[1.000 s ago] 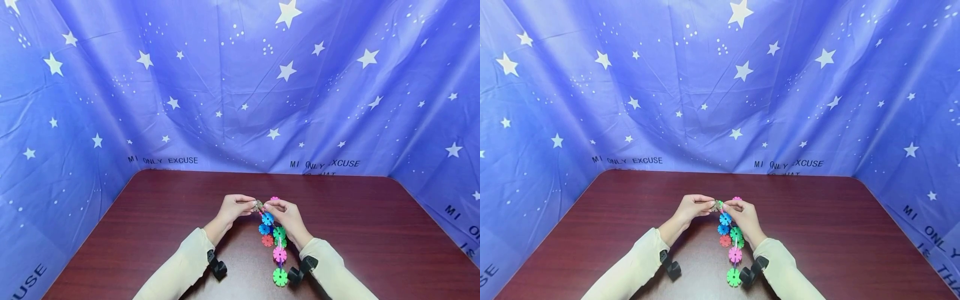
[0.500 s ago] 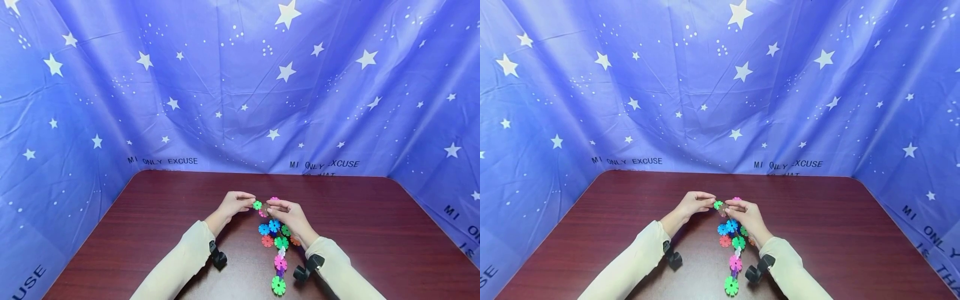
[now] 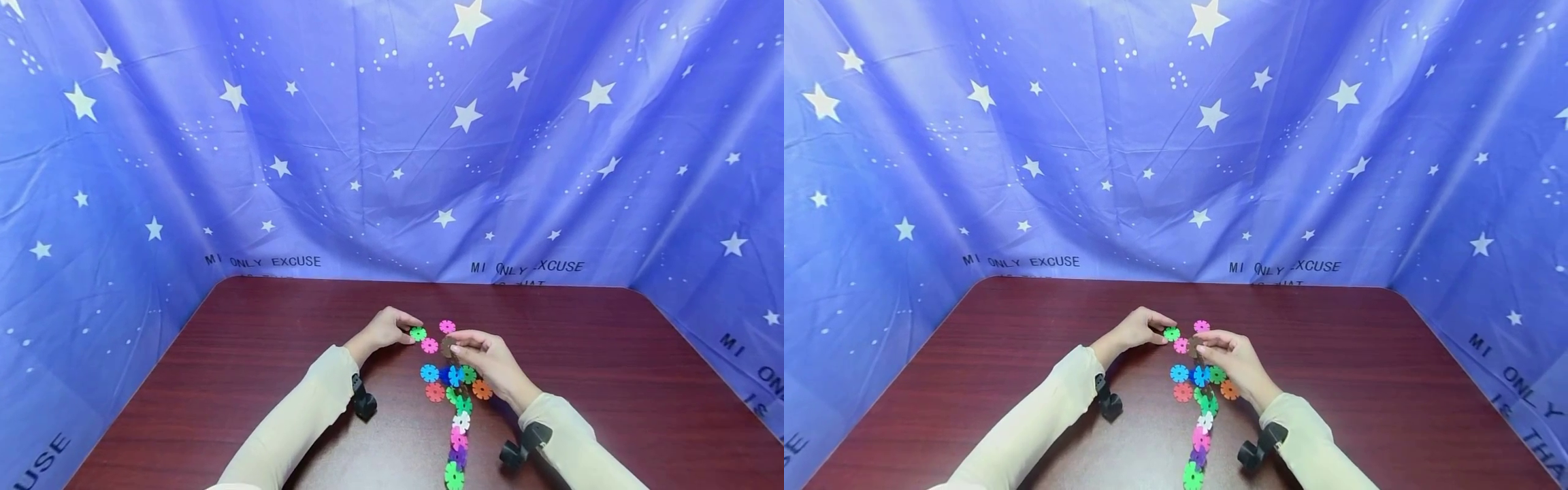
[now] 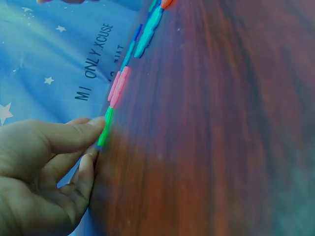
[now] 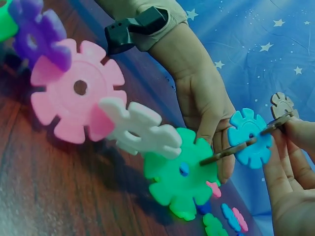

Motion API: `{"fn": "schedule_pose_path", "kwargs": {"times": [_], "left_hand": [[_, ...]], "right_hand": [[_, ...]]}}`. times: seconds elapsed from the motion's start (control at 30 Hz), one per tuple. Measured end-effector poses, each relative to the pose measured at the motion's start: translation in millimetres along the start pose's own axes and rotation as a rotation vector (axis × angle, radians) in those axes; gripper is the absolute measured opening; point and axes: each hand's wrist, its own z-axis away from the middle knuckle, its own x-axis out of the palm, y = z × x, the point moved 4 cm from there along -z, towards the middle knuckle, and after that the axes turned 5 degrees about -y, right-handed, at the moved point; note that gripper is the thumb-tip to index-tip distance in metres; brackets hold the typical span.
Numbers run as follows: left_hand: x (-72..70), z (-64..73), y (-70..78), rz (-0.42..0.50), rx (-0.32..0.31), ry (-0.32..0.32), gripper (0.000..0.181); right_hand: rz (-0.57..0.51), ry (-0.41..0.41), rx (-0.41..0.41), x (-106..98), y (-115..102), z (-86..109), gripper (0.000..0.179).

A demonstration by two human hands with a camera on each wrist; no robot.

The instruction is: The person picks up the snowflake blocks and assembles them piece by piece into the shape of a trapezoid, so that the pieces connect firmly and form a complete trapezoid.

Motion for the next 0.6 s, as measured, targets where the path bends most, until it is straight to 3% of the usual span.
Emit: {"fn": "schedule_pose_path", "kwargs": {"times": [0.1,0.2,0.33,0.6], "left_hand": [[-2.1,-0.1,1.2,-0.103,0.025,0.01,0.028],[-3.9,2.4,2.4,-0.135,0.027,0.014,0.027],[-6.9,11.1,5.1,-0.132,0.001,0.008,0.032],[-13.9,39.9,2.2,-0.118,-0.015,0.008,0.026]], "right_hand": [[-0.018,0.008,-0.027,-0.1,-2.0,1.1,0.028],[-0.035,0.028,-0.04,-0.1,-2.8,3.3,0.026],[-0.054,0.075,-0.058,-0.3,-2.5,8.1,0.016],[-0.023,0.143,-0.164,6.3,-14.7,19.5,0.015]]}}
